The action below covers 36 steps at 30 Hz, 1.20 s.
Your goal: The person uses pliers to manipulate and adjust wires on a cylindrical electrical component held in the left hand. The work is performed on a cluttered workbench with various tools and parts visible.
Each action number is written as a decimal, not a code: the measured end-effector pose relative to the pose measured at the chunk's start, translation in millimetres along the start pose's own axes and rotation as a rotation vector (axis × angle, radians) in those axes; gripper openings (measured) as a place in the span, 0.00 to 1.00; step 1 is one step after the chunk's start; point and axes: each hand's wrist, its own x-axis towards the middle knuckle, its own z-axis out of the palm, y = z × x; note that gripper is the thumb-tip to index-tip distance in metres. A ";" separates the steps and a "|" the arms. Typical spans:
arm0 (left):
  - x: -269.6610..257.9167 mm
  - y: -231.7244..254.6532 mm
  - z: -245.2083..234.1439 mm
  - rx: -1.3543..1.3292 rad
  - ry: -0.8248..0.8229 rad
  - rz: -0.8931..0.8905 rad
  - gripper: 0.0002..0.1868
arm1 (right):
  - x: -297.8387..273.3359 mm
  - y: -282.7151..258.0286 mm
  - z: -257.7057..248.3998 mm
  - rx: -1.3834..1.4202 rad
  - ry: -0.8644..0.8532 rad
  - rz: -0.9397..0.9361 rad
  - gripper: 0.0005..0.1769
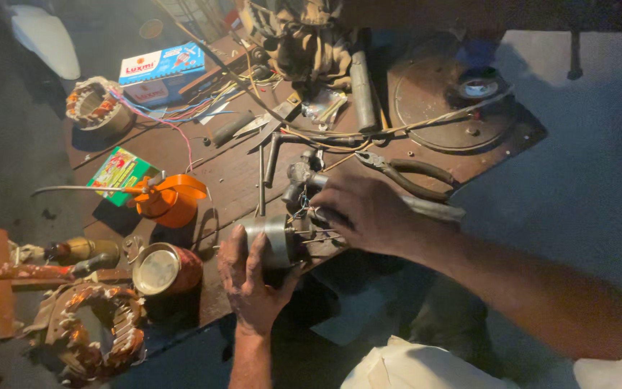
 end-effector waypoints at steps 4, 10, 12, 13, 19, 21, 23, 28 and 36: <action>2.1 -2.1 -0.5 -0.017 0.017 0.025 0.44 | 11.6 -25.2 18.8 -0.040 -0.109 -0.022 0.12; 1.2 -1.7 -2.1 -0.032 0.020 0.019 0.44 | 12.1 -22.8 33.6 0.026 -0.165 0.022 0.10; 0.8 -2.1 -2.5 -0.032 0.019 0.023 0.44 | 12.5 -19.3 36.0 0.064 -0.164 -0.003 0.10; 0.2 -1.9 -2.3 -0.029 0.019 0.019 0.44 | 13.0 -17.8 37.4 0.070 -0.155 -0.021 0.10; -2.2 -2.8 -1.9 -0.016 0.009 0.008 0.42 | 13.4 -15.4 45.7 0.094 -0.114 -0.032 0.09; -0.2 -4.2 -0.7 -0.009 0.009 0.017 0.42 | 13.3 -13.9 46.8 0.096 -0.087 -0.041 0.09; 0.7 -4.7 -0.1 -0.010 0.010 0.027 0.42 | 10.4 -14.1 48.9 0.081 -0.043 -0.060 0.11; -1.1 -4.9 -1.1 -0.033 -0.002 0.026 0.44 | 4.2 -13.3 50.0 0.159 -0.010 0.016 0.13; 0.9 -3.2 -1.4 -0.022 0.002 0.038 0.44 | 6.9 -17.1 46.4 0.071 -0.066 -0.004 0.09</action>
